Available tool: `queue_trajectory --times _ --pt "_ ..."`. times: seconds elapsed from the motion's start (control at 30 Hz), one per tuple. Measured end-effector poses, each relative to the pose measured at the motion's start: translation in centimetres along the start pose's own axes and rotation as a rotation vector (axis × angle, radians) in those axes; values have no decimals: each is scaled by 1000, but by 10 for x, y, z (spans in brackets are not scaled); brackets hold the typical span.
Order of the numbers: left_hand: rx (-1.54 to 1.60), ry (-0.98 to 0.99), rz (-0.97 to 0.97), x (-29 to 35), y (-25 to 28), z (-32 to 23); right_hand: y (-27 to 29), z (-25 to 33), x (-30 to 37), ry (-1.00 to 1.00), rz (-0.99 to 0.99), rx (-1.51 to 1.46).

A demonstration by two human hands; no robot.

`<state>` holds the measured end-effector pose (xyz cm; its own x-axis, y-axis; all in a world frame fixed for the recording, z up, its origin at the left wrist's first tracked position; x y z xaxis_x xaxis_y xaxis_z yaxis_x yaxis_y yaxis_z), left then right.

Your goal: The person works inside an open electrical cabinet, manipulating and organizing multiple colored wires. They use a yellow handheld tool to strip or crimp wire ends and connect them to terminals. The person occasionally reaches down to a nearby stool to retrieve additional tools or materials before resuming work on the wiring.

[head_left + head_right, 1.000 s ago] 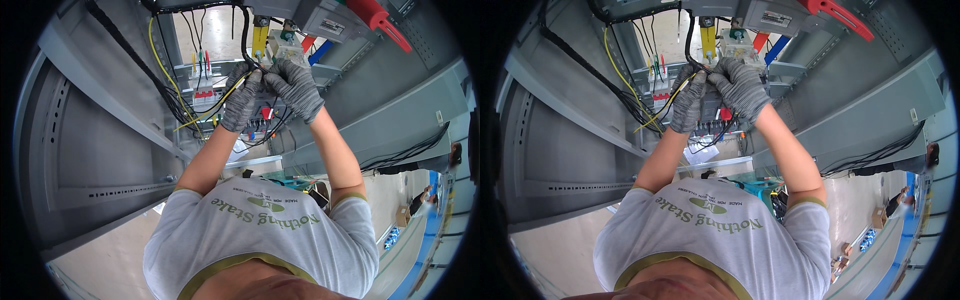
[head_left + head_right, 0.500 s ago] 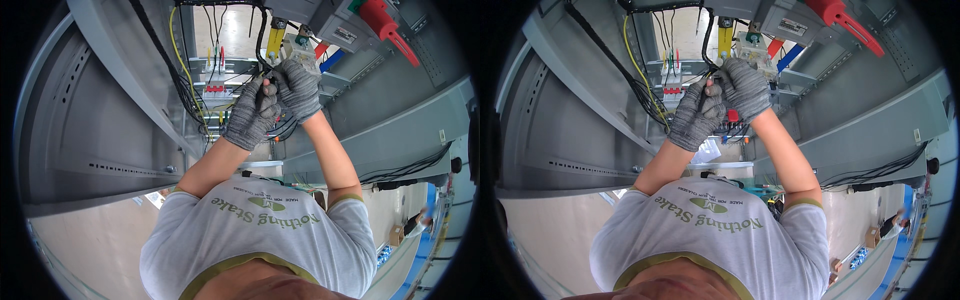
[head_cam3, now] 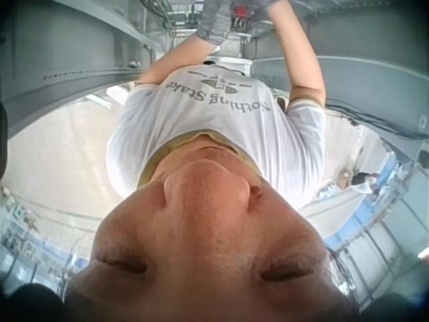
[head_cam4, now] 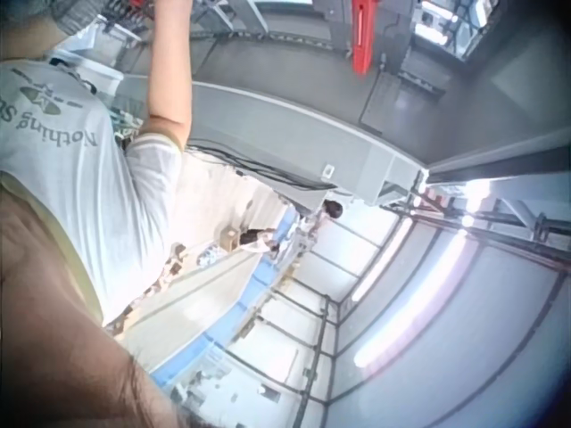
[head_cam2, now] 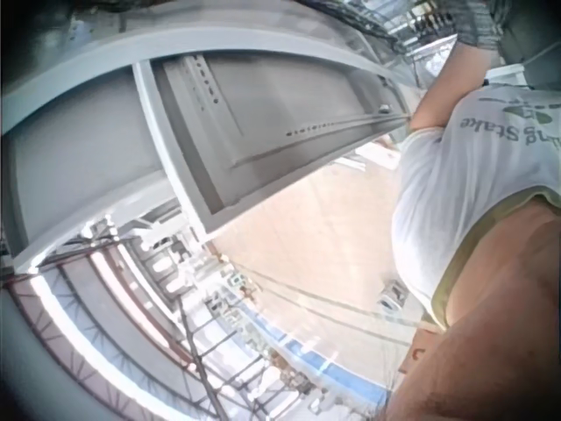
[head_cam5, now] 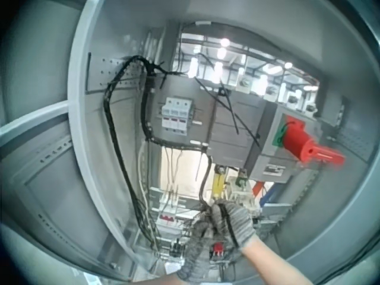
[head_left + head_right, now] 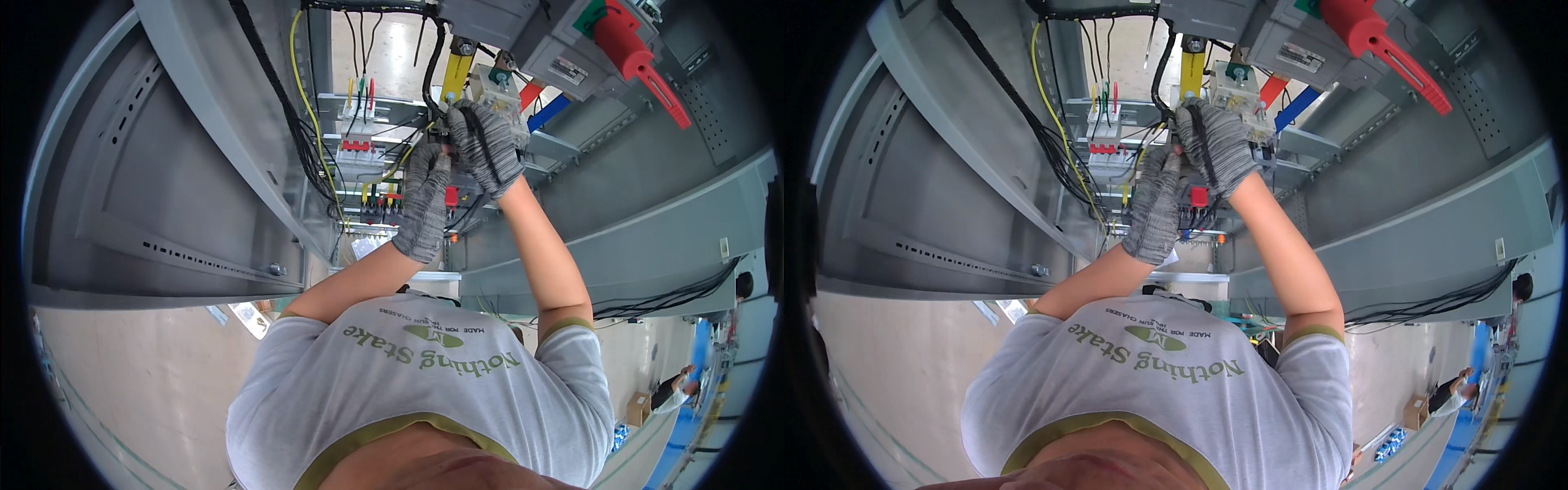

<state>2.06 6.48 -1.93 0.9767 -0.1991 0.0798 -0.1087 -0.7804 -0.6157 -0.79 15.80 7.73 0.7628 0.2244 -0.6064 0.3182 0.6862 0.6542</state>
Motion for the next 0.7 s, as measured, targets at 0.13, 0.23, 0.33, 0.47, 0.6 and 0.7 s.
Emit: queue_trajectory --times 0.13,0.23,0.33,0.47,0.6,0.7 --pt "88 -186 181 -5 -20 -6 -3 -16 5 -420 122 -650" --pt "375 63 451 -23 -22 -22 -10 -19 12 -642 -57 -1021" --pt "368 161 428 -20 -25 -27 -13 -30 23 -897 -7 -1195" --pt "386 197 468 -29 -15 -22 -11 -14 25 -894 -31 -1103" --pt "283 154 387 -28 -16 -27 3 1 26 -686 -78 -1001" --pt "38 -21 267 -35 -9 -26 13 12 23 -552 3 -755"
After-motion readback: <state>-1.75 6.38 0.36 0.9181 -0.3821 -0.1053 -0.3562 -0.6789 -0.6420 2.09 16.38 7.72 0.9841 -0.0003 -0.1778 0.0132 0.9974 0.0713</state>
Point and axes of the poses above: each hand's wrist, its own x-axis away from the middle knuckle, its own y-axis out of the back of the hand, z = x × y, the point moved 4 cm from there along -x, towards the middle knuckle, and after that the axes turned 10 degrees about y, right-handed, at the moved point
